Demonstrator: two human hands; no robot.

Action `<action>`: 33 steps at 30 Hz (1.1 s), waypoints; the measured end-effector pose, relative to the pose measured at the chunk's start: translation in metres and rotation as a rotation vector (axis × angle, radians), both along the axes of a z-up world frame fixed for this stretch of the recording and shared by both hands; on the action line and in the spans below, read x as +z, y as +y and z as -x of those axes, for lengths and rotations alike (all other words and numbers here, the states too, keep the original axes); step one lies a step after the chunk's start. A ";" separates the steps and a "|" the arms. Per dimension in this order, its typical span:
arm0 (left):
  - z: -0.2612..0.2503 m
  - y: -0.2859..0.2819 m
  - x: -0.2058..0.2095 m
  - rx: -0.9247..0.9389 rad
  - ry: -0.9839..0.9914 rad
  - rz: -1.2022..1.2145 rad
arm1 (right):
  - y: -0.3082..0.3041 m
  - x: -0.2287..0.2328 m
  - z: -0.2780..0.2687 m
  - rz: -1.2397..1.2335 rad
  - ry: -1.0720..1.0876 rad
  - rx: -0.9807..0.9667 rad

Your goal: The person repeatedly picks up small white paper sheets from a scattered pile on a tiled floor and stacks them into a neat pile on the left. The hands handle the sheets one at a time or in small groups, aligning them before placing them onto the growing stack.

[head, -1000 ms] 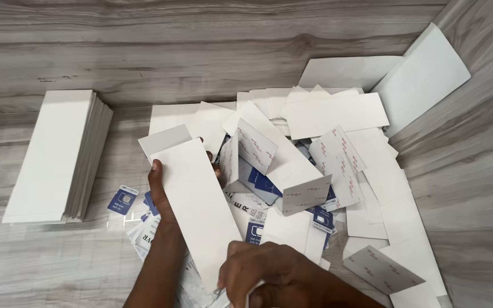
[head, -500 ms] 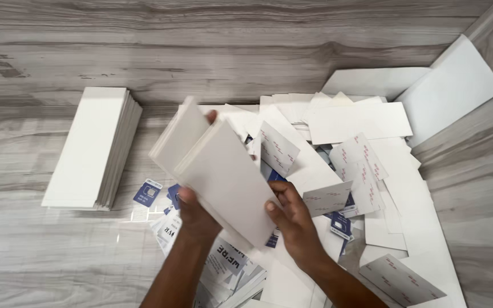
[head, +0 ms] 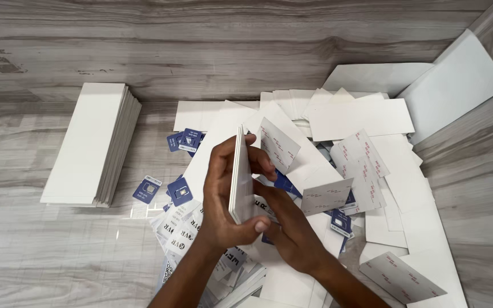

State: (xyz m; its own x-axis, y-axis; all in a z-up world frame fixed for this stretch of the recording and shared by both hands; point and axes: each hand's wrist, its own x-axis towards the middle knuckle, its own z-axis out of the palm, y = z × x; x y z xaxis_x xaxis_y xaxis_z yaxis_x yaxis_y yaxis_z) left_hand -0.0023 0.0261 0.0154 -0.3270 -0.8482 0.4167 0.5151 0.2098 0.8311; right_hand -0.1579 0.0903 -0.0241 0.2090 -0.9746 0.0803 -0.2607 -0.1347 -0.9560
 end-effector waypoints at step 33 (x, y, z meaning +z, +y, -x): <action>-0.030 -0.068 -0.080 0.725 -1.529 0.127 | -0.006 -0.049 0.009 0.244 0.048 -0.077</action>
